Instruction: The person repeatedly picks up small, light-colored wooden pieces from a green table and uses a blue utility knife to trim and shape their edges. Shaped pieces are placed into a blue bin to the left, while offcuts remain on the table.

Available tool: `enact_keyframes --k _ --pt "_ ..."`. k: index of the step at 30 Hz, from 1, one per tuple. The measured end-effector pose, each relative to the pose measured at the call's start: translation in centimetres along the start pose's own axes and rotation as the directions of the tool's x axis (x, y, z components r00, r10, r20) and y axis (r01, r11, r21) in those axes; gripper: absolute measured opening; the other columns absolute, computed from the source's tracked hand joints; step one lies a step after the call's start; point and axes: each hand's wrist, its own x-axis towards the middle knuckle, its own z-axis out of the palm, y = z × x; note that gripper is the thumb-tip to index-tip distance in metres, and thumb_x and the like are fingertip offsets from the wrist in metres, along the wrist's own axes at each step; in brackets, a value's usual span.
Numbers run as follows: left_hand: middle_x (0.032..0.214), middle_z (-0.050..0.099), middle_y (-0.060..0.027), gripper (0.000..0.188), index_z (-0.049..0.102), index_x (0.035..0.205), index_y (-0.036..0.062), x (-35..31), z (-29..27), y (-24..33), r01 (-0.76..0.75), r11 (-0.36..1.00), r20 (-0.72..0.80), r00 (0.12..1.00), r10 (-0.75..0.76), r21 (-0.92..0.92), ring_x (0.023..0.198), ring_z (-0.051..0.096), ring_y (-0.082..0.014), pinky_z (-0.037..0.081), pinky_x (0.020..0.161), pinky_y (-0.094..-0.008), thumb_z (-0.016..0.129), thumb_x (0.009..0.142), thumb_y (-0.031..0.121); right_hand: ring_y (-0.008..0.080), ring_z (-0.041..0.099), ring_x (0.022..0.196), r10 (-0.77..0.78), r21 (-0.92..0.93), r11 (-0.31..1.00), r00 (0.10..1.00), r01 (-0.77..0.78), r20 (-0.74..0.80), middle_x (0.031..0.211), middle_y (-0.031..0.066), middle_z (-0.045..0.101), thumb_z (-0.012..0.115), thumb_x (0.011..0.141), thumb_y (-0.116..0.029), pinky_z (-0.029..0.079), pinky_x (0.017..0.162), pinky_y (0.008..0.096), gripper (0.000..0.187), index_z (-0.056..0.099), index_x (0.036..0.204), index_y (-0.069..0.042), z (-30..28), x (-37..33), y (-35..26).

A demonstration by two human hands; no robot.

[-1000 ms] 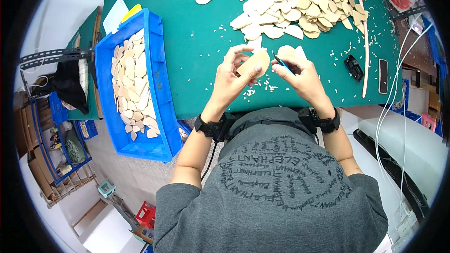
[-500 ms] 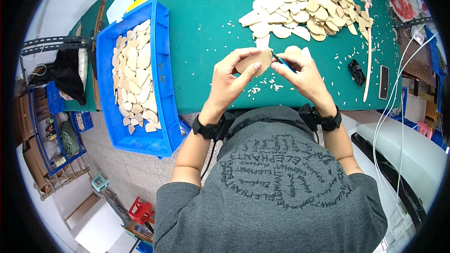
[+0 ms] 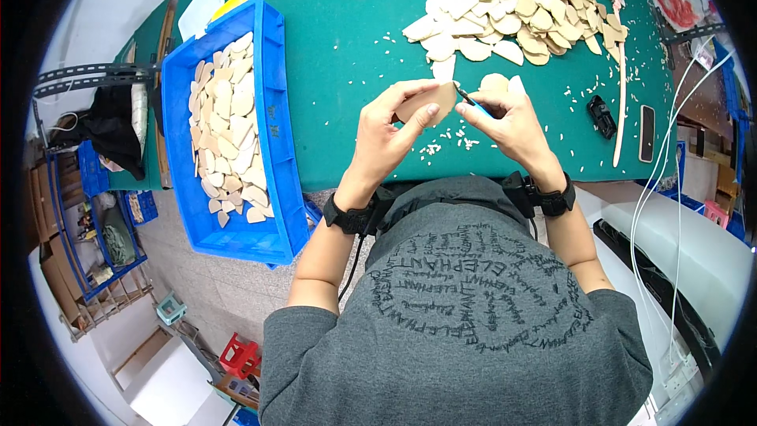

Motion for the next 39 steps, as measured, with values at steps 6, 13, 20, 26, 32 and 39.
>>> enact_keyframes --k 6,13,20,26,32,39 --pt "0.098 0.066 -0.0063 0.028 0.062 0.113 0.0032 -0.5 -0.6 0.2 0.068 0.993 -0.031 0.997 -0.071 -0.094 0.077 0.062 -0.0081 0.049 0.058 -0.0211 0.066 0.087 0.015 0.0033 0.042 0.053 0.090 0.087 0.993 0.994 -0.085 -0.065 0.058 -0.0037 0.052 0.069 0.084 -0.027 0.031 0.046 0.0227 0.028 0.069 0.089 0.000 1.2 0.0 0.2" --pt "0.102 0.064 -0.0043 0.029 0.061 0.114 0.0034 -1.4 -1.8 0.1 0.172 0.973 -0.029 0.984 -0.178 -0.154 0.076 0.058 -0.0052 0.047 0.057 -0.0184 0.066 0.088 0.015 0.0029 0.047 0.061 0.046 0.370 0.928 0.999 -0.047 0.010 0.070 -0.0037 0.056 0.067 0.086 -0.024 0.037 0.054 0.0192 0.024 0.065 0.095 -0.002 0.9 0.6 0.6" --pt "0.100 0.063 -0.0019 0.029 0.061 0.115 0.0045 -1.9 -0.9 0.6 0.223 0.956 0.060 0.975 -0.215 -0.192 0.077 0.057 -0.0047 0.046 0.058 -0.0186 0.065 0.088 0.015 0.0038 0.049 0.061 0.029 0.532 0.838 0.983 -0.123 0.183 0.070 -0.0031 0.057 0.066 0.085 -0.020 0.039 0.055 0.0202 0.017 0.062 0.089 -0.004 1.1 2.0 0.3" --pt "0.099 0.061 -0.0038 0.037 0.053 0.123 0.0066 -3.2 -7.1 -1.0 0.078 0.984 -0.500 0.853 -0.150 -0.161 0.071 0.054 -0.0055 0.045 0.056 -0.0191 0.062 0.091 0.021 0.0146 0.056 0.061 -0.012 0.066 0.998 1.000 0.011 0.027 0.073 0.0087 0.063 0.063 0.077 -0.017 0.045 0.059 0.0280 0.029 0.065 0.100 -0.001 2.1 1.0 1.7" --pt "0.106 0.055 -0.0103 0.044 0.046 0.113 -0.0042 -3.7 -17.2 -9.8 -0.297 0.719 -0.720 0.571 -0.394 -0.628 0.079 0.054 -0.0137 0.049 0.066 -0.0255 0.047 0.097 0.037 0.0079 0.054 0.069 0.119 -0.013 0.993 0.990 -0.118 0.077 0.080 0.0045 0.064 0.063 0.078 -0.011 0.045 0.064 0.0240 0.025 0.066 0.101 0.000 1.0 -2.5 5.3" --pt "0.114 0.056 -0.0115 0.041 0.062 0.115 0.0095 7.1 9.5 -12.9 -0.058 0.848 0.062 0.998 0.029 0.527 0.093 0.057 -0.0235 0.048 0.083 -0.0341 0.071 0.079 0.026 0.0128 0.061 0.070 0.334 0.037 0.942 0.931 -0.333 -0.144 0.079 0.0098 0.067 0.065 0.076 -0.014 0.048 0.066 0.0266 0.025 0.068 0.096 -0.001 -3.1 -6.6 7.4"
